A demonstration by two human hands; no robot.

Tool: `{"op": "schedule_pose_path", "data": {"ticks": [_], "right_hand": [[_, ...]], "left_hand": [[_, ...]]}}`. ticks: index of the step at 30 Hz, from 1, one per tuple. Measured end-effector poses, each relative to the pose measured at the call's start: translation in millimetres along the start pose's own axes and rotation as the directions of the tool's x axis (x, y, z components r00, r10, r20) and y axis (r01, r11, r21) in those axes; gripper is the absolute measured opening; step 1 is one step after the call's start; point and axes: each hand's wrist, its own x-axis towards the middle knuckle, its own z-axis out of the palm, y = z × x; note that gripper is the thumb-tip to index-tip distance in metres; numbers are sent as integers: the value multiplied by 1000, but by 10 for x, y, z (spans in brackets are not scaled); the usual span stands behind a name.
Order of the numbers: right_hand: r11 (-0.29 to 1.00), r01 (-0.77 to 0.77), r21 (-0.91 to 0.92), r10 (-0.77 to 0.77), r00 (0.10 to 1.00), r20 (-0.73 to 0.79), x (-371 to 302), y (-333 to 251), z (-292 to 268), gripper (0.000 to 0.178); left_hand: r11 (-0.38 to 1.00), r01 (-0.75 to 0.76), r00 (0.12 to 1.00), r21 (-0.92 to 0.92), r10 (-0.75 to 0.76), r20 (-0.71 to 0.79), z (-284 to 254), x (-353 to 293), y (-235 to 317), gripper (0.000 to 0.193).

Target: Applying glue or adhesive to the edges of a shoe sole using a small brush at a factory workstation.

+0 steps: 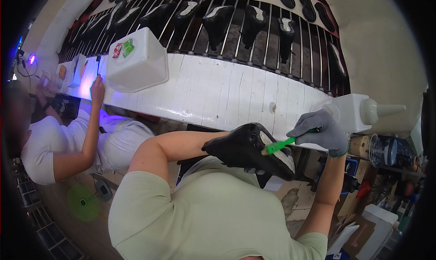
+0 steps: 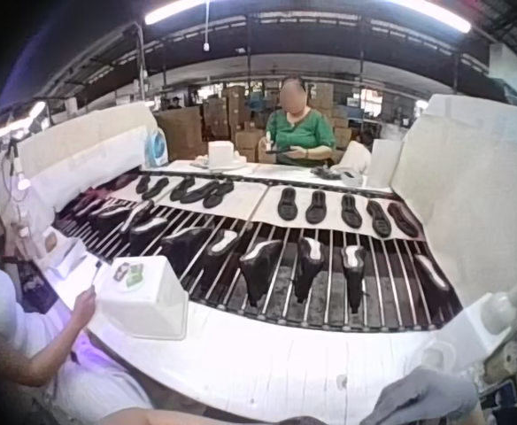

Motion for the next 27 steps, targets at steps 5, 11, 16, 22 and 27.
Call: {"op": "schedule_pose_path", "data": {"ticks": [5,11,16,22,27], "right_hand": [[997,-30,-64,20,988,-150,-44,-96,133,26],[992,-59,-114,24,956,-292,-123,-154,198,24],[982,-68,-175,-32,859,-510,-105,-146,308,23],[987,-122,107,160,625,-764,-231,97,253,19],[963,-74,261,260,527,-809,-306,306,337,17]], "left_hand": [[834,9,996,-552,40,78,-324,327,-314,32],[833,-520,832,186,544,-112,-479,337,-239,30],[776,-315,916,-547,97,-390,-724,430,-64,46],[947,-314,748,-74,198,-634,-839,246,211,56],[893,-445,642,63,367,-673,-839,123,148,53]]}}
